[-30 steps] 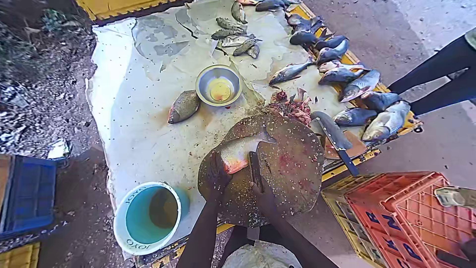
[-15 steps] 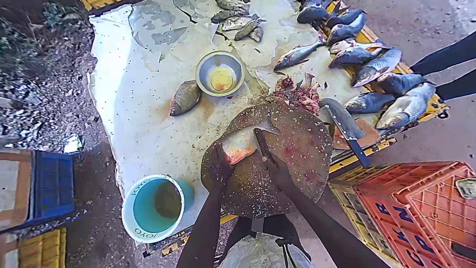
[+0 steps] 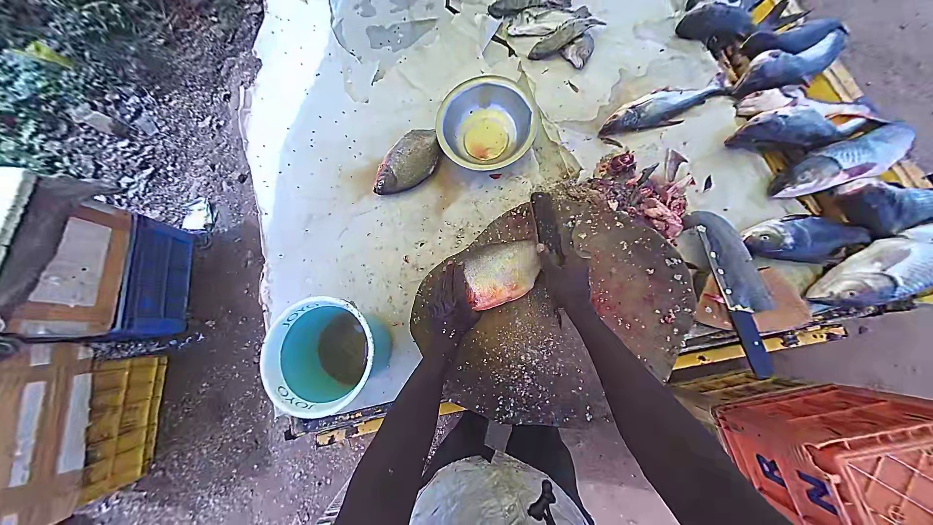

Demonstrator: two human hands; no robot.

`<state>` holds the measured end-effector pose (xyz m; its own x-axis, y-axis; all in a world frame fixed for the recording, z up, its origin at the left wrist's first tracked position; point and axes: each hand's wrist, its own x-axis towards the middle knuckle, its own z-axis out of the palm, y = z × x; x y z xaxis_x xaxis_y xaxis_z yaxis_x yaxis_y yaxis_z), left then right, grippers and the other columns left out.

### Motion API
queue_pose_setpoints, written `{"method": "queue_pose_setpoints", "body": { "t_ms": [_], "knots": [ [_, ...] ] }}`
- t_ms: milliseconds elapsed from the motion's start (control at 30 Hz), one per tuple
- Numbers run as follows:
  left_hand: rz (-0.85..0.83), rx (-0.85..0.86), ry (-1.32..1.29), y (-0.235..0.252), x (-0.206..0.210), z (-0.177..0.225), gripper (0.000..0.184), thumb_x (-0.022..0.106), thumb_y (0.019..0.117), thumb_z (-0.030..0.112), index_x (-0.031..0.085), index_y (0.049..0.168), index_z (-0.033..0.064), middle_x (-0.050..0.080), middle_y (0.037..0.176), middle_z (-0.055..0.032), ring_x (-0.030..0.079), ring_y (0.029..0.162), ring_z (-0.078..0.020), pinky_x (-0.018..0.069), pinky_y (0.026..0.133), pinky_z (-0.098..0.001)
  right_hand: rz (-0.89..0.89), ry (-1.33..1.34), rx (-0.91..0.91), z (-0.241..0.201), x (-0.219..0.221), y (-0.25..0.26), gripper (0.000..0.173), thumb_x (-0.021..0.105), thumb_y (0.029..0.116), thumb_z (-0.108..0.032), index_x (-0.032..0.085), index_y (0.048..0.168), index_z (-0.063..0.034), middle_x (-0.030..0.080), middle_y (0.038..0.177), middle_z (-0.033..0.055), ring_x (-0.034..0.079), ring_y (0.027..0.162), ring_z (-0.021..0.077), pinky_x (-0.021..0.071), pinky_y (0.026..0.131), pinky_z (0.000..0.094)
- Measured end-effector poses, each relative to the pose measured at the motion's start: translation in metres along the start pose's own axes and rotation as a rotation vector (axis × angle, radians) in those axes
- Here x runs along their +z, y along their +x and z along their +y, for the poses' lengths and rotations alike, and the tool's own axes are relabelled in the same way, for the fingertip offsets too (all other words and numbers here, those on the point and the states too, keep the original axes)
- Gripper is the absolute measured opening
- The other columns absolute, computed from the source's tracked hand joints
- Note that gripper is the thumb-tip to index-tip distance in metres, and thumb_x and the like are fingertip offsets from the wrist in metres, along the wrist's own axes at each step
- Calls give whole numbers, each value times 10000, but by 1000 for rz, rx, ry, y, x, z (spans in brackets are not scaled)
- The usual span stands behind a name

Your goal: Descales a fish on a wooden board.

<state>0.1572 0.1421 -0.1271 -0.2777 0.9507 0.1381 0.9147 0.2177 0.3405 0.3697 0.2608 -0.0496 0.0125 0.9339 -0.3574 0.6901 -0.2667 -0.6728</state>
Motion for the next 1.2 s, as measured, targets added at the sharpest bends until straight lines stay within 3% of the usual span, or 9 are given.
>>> {"method": "queue_pose_setpoints", "body": {
  "t_ms": [167, 267, 367, 567, 733, 833, 967, 1100, 1200],
  "knots": [
    [-25, 11, -29, 0, -4, -3, 1169, 854, 654, 476, 303, 1619, 114, 370, 1640, -151, 384, 1501, -318, 375, 1182, -519, -148, 27, 66, 9, 43, -167, 783, 594, 994, -548, 334, 1624, -163, 739, 1069, 142, 726, 884, 268, 590, 830, 509],
    [-41, 2, -32, -6, -2, -1, 1140, 840, 693, 416, 266, 1631, 112, 361, 1643, -154, 393, 1494, -324, 387, 1168, -531, -288, -166, 6, 3, -8, -112, 758, 546, 978, -653, 363, 1616, -285, 712, 1220, 132, 705, 1045, 306, 550, 920, 574],
    [-31, 6, -6, -4, 2, -4, 1137, 819, 718, 421, 231, 1643, 120, 331, 1659, -153, 379, 1503, -319, 376, 1175, -525, -86, -197, -16, -23, 0, -7, 752, 532, 980, -672, 356, 1605, -292, 699, 1164, 240, 680, 1015, 469, 512, 813, 714],
    [-56, -13, -98, 7, -7, -3, 1114, 857, 697, 398, 303, 1620, 111, 367, 1641, -149, 385, 1499, -316, 377, 1184, -501, -198, -86, -41, 2, 39, -162, 797, 626, 975, -515, 342, 1617, -137, 739, 1002, 139, 718, 808, 258, 596, 768, 503],
    [-28, -6, -73, 8, -3, -3, 1055, 794, 750, 407, 283, 1628, 122, 353, 1653, -121, 382, 1503, -288, 375, 1188, -491, -166, -257, -99, -39, 10, -13, 711, 598, 972, -619, 411, 1575, -291, 699, 1135, 239, 678, 1001, 459, 513, 821, 704],
    [-12, -16, -64, 3, -3, -3, 1052, 814, 725, 348, 310, 1613, 91, 391, 1632, -132, 434, 1468, -310, 379, 1178, -498, -54, -207, 9, -52, 46, -44, 754, 570, 991, -594, 328, 1613, -243, 716, 1083, 221, 698, 964, 425, 536, 817, 655],
    [-77, -18, -135, 1, 1, -7, 962, 764, 847, 230, 236, 1643, 117, 314, 1675, -114, 370, 1510, -297, 323, 1223, -497, -300, -369, -10, -23, 27, -165, 809, 591, 978, -570, 283, 1643, -227, 744, 956, 127, 725, 813, 305, 584, 758, 546],
    [-81, -47, -131, -2, -7, -4, 967, 723, 896, 334, 180, 1645, 53, 332, 1656, -165, 373, 1504, -316, 306, 1229, -488, -362, -628, -118, -89, 39, -74, 767, 547, 962, -673, 302, 1608, -341, 733, 1055, 166, 716, 967, 387, 557, 794, 619],
    [4, -109, -97, -14, 4, -3, 889, 682, 914, 347, 253, 1607, -5, 335, 1645, -201, 337, 1521, -336, 222, 1254, -527, -330, -668, -191, -109, 59, -49, 765, 585, 944, -663, 392, 1570, -267, 730, 1061, 201, 714, 956, 427, 555, 752, 652]
  ]
}}
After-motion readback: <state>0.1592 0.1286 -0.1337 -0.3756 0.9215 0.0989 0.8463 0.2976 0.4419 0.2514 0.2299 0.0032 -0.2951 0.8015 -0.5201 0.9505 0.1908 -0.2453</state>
